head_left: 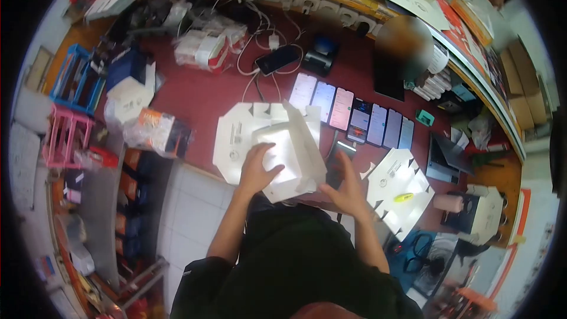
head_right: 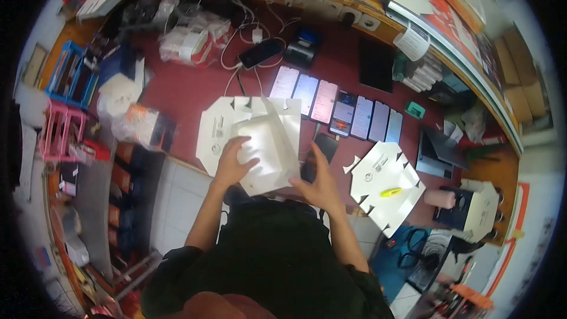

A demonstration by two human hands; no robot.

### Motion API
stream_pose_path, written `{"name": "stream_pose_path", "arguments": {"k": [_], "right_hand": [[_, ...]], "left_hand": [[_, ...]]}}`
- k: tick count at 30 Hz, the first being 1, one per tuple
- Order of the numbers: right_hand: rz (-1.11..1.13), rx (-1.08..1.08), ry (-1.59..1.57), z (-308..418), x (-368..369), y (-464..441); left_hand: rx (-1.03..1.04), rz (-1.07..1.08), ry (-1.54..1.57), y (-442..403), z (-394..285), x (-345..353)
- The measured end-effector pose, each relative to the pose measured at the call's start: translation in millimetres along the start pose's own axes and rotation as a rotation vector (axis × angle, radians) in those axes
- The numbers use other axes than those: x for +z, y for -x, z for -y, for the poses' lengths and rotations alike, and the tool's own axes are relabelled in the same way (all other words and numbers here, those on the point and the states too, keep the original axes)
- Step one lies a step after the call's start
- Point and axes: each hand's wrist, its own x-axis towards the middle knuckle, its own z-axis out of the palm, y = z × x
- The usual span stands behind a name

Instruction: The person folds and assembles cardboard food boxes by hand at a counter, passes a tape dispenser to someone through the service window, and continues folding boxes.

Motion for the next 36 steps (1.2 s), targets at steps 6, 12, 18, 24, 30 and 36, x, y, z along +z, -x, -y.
{"name": "stream_pose_path", "arguments": {"k": [6, 12, 18, 24, 30, 36], "right_hand": [[-0.261, 0.152, 0.311, -14, 54, -25], [-0.523, 0.305, 0.067, 73, 63, 14], [-0.787, 0.37, -0.076, 91, 69, 120], [-1.159, 0.358, -0.578, 89, 169, 232], [-0.716, 0.44, -0.3, 147, 244, 325], [-0.811, 0.461, 0.049, 138, 282, 470]], "left_hand": [[0.405, 0.229, -0.127, -39, -4, -47], [0.684, 0.96, -0.56, 20, -15, -73], [0.903, 1.21, -0.546, 49, -24, -75], [0.994, 1.421, -0.744, 89, -31, -64], [1.035, 1.569, -0.715, 186, -89, -71], [1.026, 1.916, -0.699, 314, -37, 2]]}}
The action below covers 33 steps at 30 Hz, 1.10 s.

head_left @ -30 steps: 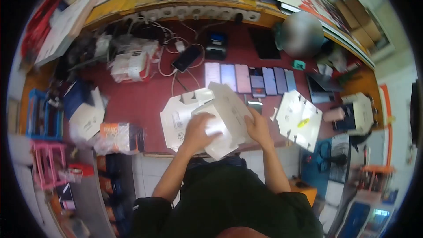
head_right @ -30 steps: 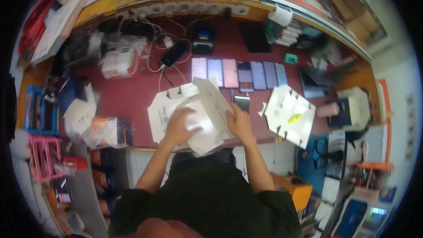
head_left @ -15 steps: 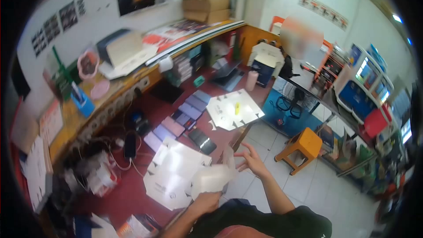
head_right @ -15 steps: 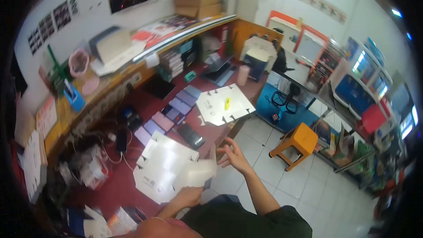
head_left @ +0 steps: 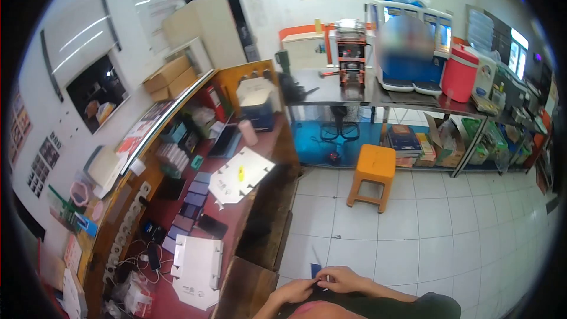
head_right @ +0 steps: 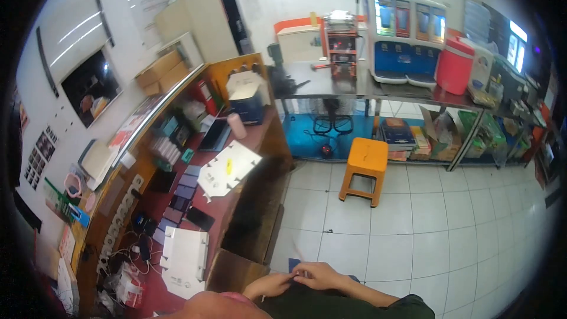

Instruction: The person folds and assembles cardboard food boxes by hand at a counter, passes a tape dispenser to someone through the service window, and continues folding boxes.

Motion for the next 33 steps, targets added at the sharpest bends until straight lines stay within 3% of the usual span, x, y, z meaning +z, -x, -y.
{"name": "stream_pose_path", "arguments": {"k": [1, 4, 6, 11, 13, 17, 19, 22, 24, 25, 26, 28, 33], "right_hand": [[-0.021, -0.003, -0.008, -9, -15, 20], [-0.029, 0.074, -0.004, -39, -41, 81], [-0.169, 0.115, 0.024, -58, -51, 108], [-0.058, 0.26, 0.145, -62, -101, 146], [0.094, 0.537, 0.296, -55, -119, 151], [0.027, 0.391, 0.336, -88, -119, 165], [-0.3, 0.295, 0.129, -93, -112, 171], [-0.434, 0.191, -0.043, -101, -100, 170], [-0.392, 0.113, -0.123, -110, -93, 163], [-0.374, 0.052, -0.202, -114, -90, 159], [-0.356, 0.042, -0.205, -115, -88, 157], [-0.189, 0.075, -0.551, -116, -87, 152], [-0.165, 0.113, -0.749, -114, -81, 139]], "left_hand": [[0.145, 0.002, 0.067, -21, -12, 8], [0.167, 0.088, 0.01, -74, -52, 37], [0.176, 0.129, -0.052, -100, -65, 55], [0.052, 0.307, -0.149, -130, -135, 63], [0.075, 0.305, -0.099, -133, -148, 69], [0.102, 0.219, 0.006, -137, -126, 88], [-0.03, 0.258, 0.082, -126, -136, 75], [-0.225, 0.334, 0.392, -117, -108, 76], [-0.09, 0.306, 0.561, -112, -82, 86], [-0.038, 0.317, 0.494, -108, -86, 79], [-0.045, 0.301, 0.505, -104, -89, 74], [-0.138, 0.39, 0.667, -96, -93, 69], [-0.208, 0.322, 0.47, -83, -81, 74]]}}
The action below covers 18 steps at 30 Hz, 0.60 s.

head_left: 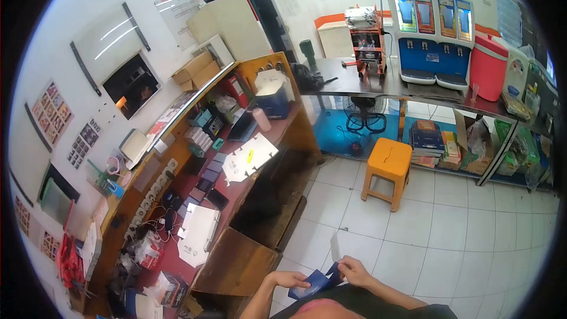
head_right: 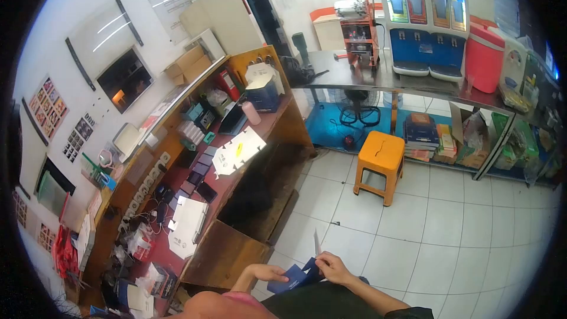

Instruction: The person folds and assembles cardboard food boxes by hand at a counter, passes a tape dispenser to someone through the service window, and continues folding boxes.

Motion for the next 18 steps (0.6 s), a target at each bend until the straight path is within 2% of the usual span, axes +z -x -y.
{"name": "stream_pose_path", "arguments": {"k": [2, 4, 5, 7, 8, 11, 12, 13, 14, 15, 17, 18], "right_hand": [[-0.016, 0.046, -0.082, -4, 2, 0], [0.078, -0.102, 0.173, -15, 3, -4], [0.084, -0.106, 0.173, 2, 7, -5], [0.238, -0.201, 0.75, 34, 14, -5], [0.25, -0.229, 0.851, 29, 15, -7], [0.156, -0.223, 0.913, 26, 21, -10], [0.173, -0.229, 0.916, 26, 23, -10], [0.092, -0.178, 0.879, 27, 25, -9], [0.012, -0.128, 0.842, 28, 27, -10], [0.033, -0.138, 0.847, 28, 27, -13], [0.278, -0.166, 0.766, 28, 26, -13], [0.318, -0.193, 0.743, 23, 23, -15]], "left_hand": [[0.102, 0.026, 0.246, -4, 19, 7], [0.113, -0.025, 0.324, -11, 31, 20], [0.12, -0.068, 0.405, -12, 25, 25], [0.18, -0.104, 0.492, -15, 19, 36], [0.159, -0.123, 0.474, -18, 21, 38], [0.107, -0.152, 0.502, -13, 20, 50], [0.205, -0.171, 0.588, -8, 17, 60], [0.306, -0.193, 0.672, -2, 11, 65], [0.318, -0.212, 0.681, -1, 12, 64], [0.337, -0.213, 0.607, -1, 14, 62], [0.357, -0.225, 0.546, -7, 28, 62], [0.323, -0.222, 0.536, -17, 43, 61]]}}
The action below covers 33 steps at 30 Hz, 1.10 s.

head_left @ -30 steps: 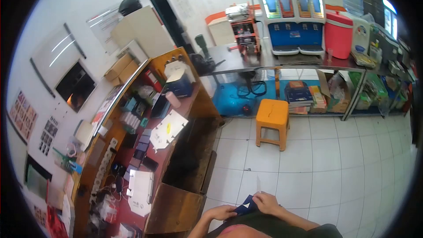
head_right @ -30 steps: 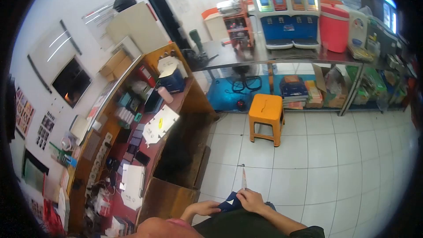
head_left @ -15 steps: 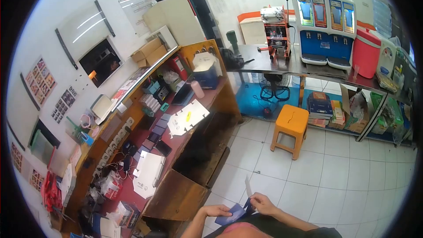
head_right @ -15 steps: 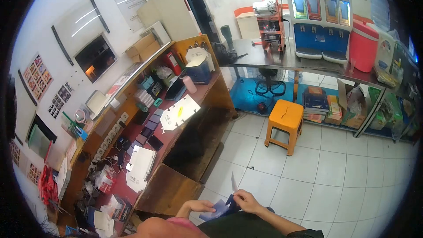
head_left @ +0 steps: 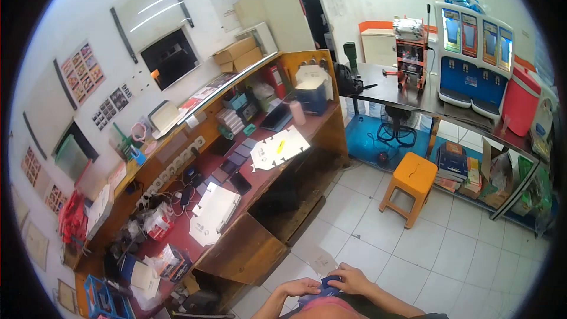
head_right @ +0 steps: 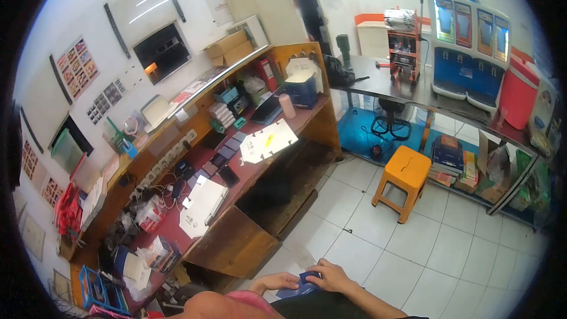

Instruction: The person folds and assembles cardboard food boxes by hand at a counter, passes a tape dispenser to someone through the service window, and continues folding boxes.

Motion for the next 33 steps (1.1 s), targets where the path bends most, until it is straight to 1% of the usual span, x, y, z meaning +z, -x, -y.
{"name": "stream_pose_path", "arguments": {"k": [2, 4, 5, 6, 7, 8, 10, 12, 13, 15, 17, 19, 20, 22, 23, 25, 29, 31, 32, 33], "right_hand": [[0.053, -0.019, 0.045, -3, -3, -1], [0.096, -0.036, 0.091, -4, -4, -3], [0.156, -0.029, 0.105, -4, -4, -2], [0.215, -0.022, 0.12, -3, -5, -1], [0.219, -0.024, 0.123, -2, -6, 0], [0.199, -0.048, 0.172, 0, -8, 2], [0.179, -0.077, 0.226, 9, -14, 6], [0.154, -0.205, 0.163, 21, -19, 10], [0.153, -0.206, 0.165, 19, -17, 8], [0.209, -0.285, 0.248, 12, -10, 8], [0.213, -0.236, 0.246, 8, -13, 2], [0.213, -0.191, 0.247, 5, -17, 0], [0.176, -0.169, 0.25, 3, -19, -1], [0.097, -0.126, 0.245, 2, -27, -1], [0.092, -0.123, 0.249, 3, -30, 0], [0.055, -0.035, 0.199, 5, -32, 0], [0.056, 0.004, 0.147, 2, -26, -2], [0.126, -0.026, 0.176, 2, -23, -5], [0.129, -0.022, 0.177, 6, -23, -6], [0.155, -0.062, 0.199, 10, -24, -8]], "left_hand": [[-0.025, -0.009, -0.014, 3, -13, 7], [0.045, -0.129, -0.114, 9, -32, 13], [0.049, -0.133, -0.111, 7, -28, 11], [0.052, -0.091, -0.086, 3, -21, 5], [0.055, -0.048, -0.061, 3, -23, 5], [0.059, -0.051, -0.059, 4, -25, 8], [0.163, -0.159, -0.061, 9, -33, 12], [0.151, -0.151, -0.034, 13, -37, 7], [0.132, -0.137, -0.008, 15, -38, 5], [0.119, -0.142, -0.056, 13, -40, 1], [0.101, -0.138, -0.105, 17, -49, 4], [0.094, -0.31, -0.106, 25, -60, 8], [0.093, -0.302, -0.115, 27, -54, 5], [0.307, -0.527, 0.031, 32, -41, 4], [0.309, -0.521, 0.028, 33, -42, 5], [0.394, -0.674, 0.122, 38, -42, 13], [0.446, -0.723, 0.08, 46, -29, 14], [0.294, -0.674, -0.027, 51, -34, 16], [0.293, -0.671, -0.022, 46, -39, 20], [0.351, -0.72, -0.157, 39, -46, 24]]}}
